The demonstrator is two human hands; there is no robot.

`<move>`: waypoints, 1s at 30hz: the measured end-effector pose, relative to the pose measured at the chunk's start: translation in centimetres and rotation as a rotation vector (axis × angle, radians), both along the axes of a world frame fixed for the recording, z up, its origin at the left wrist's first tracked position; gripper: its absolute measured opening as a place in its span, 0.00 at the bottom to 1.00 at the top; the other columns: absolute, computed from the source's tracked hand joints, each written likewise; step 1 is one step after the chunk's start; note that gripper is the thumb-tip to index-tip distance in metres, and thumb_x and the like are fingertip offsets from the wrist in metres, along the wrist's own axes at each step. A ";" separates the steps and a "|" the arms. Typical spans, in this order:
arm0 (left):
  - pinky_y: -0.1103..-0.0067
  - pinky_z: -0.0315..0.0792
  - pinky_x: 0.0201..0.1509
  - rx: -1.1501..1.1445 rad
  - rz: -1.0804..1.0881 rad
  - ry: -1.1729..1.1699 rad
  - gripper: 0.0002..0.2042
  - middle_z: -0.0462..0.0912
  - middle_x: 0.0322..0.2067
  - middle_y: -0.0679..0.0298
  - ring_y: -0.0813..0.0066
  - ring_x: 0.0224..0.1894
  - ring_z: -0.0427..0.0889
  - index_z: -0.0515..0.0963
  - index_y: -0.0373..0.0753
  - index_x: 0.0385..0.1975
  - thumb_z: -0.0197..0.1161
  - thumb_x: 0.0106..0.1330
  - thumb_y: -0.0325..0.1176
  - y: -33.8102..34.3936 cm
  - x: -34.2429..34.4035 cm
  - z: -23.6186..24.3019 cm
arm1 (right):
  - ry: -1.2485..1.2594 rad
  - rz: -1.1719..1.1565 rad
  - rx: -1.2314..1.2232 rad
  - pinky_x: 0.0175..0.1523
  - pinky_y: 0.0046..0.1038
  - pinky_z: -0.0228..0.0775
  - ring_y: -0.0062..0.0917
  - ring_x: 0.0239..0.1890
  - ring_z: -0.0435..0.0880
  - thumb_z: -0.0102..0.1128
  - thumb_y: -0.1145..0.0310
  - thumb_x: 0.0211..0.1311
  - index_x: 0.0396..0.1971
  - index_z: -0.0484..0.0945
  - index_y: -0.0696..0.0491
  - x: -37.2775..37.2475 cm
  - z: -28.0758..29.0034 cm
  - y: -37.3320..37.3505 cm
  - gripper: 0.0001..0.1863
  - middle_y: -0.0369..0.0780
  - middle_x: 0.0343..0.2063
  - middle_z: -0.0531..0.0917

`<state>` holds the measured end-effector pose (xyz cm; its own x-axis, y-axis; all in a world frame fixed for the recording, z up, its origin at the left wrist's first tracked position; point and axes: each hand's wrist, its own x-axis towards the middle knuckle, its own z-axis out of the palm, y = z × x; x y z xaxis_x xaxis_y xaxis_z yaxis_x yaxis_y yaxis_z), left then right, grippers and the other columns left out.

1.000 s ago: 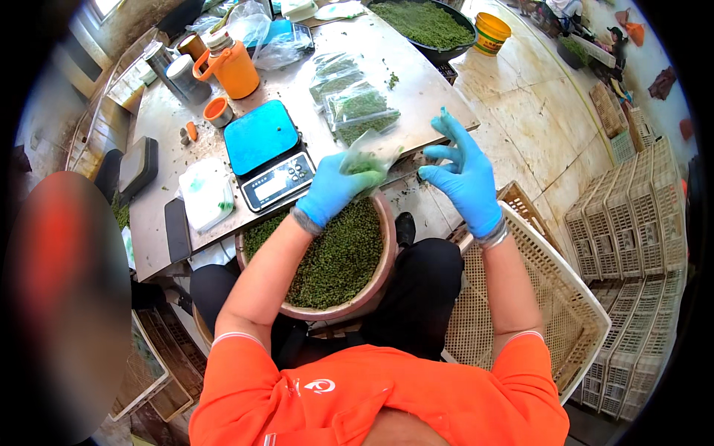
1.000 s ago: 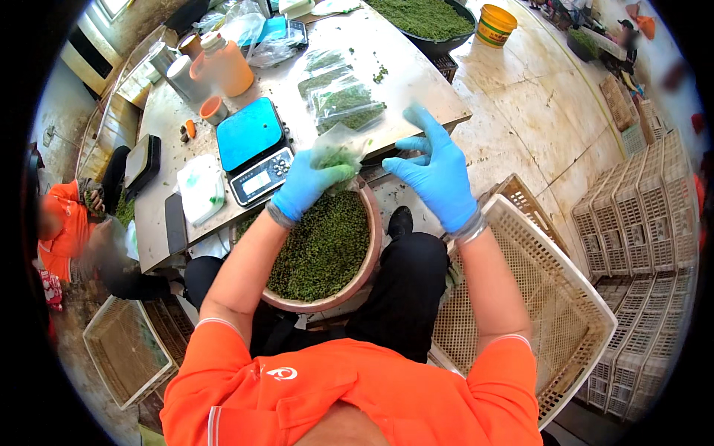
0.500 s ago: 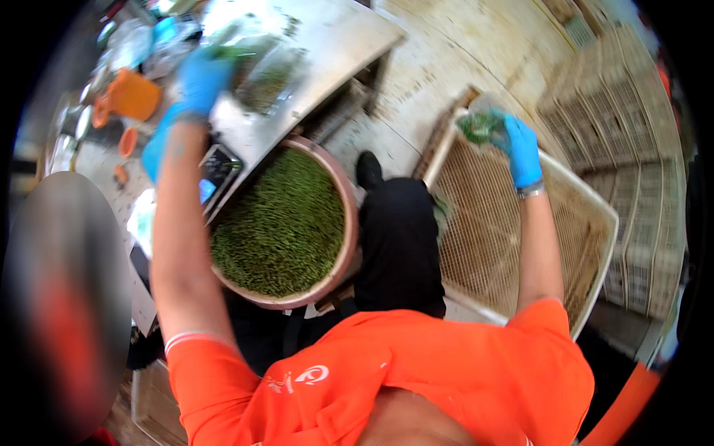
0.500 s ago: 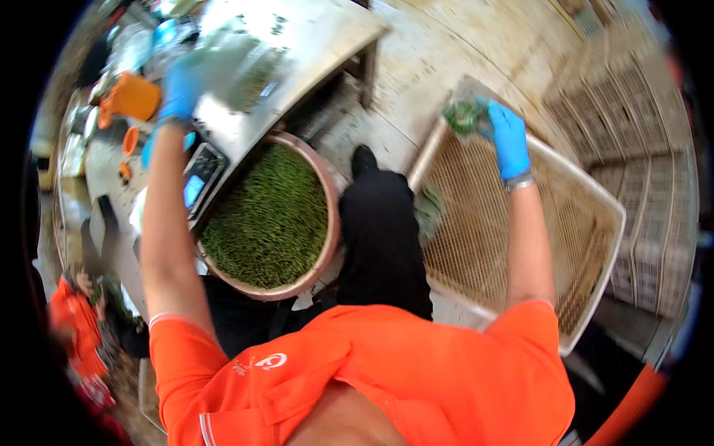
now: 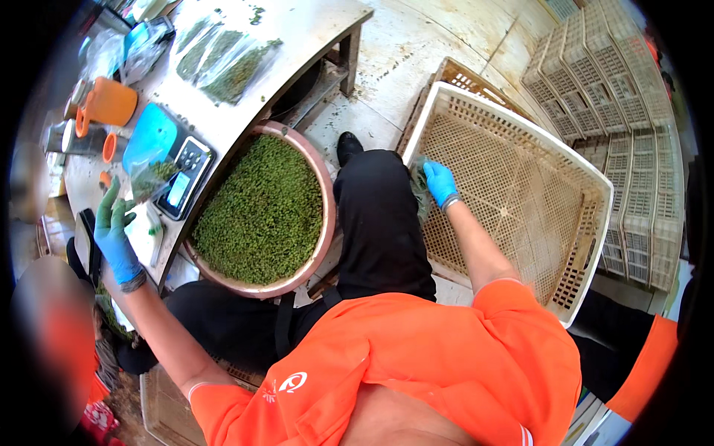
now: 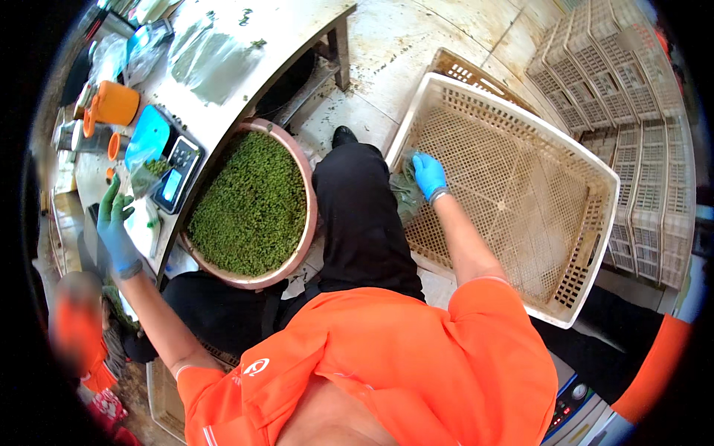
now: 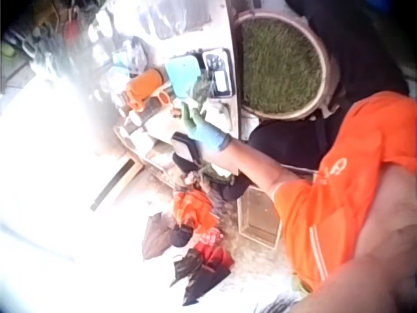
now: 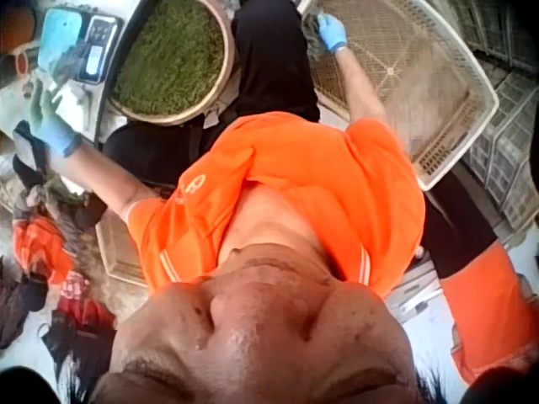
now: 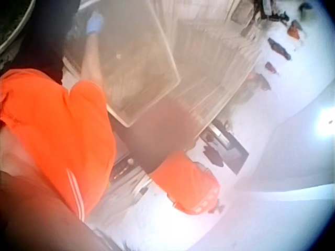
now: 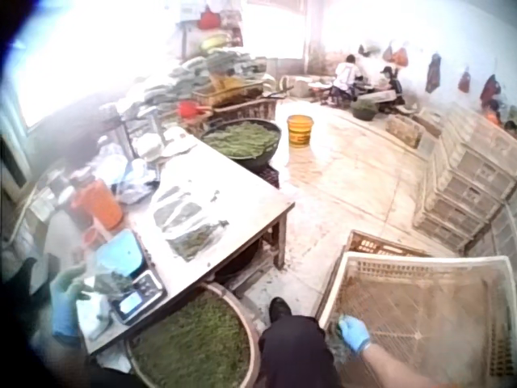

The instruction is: The person scoops green leaves from a large bowl on their lap into small plastic bags, weighs each bag on a digital scale, and places the filled bags on the table. The process is repeated continuously.

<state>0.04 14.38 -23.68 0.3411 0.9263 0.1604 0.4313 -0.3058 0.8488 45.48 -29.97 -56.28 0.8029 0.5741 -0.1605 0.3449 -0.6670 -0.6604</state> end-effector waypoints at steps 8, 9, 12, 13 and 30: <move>0.78 0.74 0.53 0.209 0.156 -0.403 0.15 0.81 0.49 0.59 0.72 0.48 0.80 0.77 0.32 0.51 0.58 0.64 0.21 0.8 1.2 -4.3 | -0.368 0.227 -0.470 0.56 0.42 0.69 0.47 0.52 0.76 0.60 0.58 0.56 0.55 0.71 0.57 0.1 12.6 6.2 0.29 0.54 0.51 0.75; 0.80 0.72 0.53 0.301 0.212 -0.342 0.15 0.82 0.49 0.60 0.75 0.48 0.79 0.78 0.33 0.51 0.59 0.63 0.21 0.3 2.2 -4.6 | -0.481 0.245 -0.214 0.57 0.41 0.69 0.45 0.52 0.77 0.62 0.62 0.57 0.57 0.70 0.57 0.7 14.1 6.9 0.29 0.52 0.51 0.76; 0.80 0.74 0.47 0.209 0.302 -0.366 0.18 0.83 0.42 0.63 0.79 0.41 0.77 0.78 0.38 0.52 0.61 0.60 0.21 -1.1 2.1 -5.1 | -0.609 0.259 0.216 0.52 0.35 0.72 0.39 0.46 0.80 0.59 0.70 0.59 0.51 0.76 0.56 -4.6 24.5 14.0 0.19 0.48 0.46 0.80; 0.78 0.74 0.49 0.352 0.272 -0.272 0.19 0.83 0.43 0.60 0.73 0.43 0.80 0.78 0.39 0.52 0.62 0.59 0.22 -1.1 1.7 -5.1 | -0.518 0.281 0.266 0.51 0.34 0.73 0.38 0.44 0.81 0.59 0.71 0.59 0.50 0.77 0.56 -7.3 27.1 16.0 0.18 0.48 0.43 0.81; 0.67 0.70 0.56 0.479 -0.080 -0.009 0.24 0.77 0.50 0.53 0.53 0.52 0.76 0.77 0.43 0.52 0.62 0.51 0.25 1.6 3.6 -5.1 | -0.357 1.361 -0.328 0.37 0.41 0.76 0.42 0.33 0.84 0.61 0.66 0.53 0.44 0.76 0.52 -23.9 24.3 23.2 0.16 0.44 0.29 0.83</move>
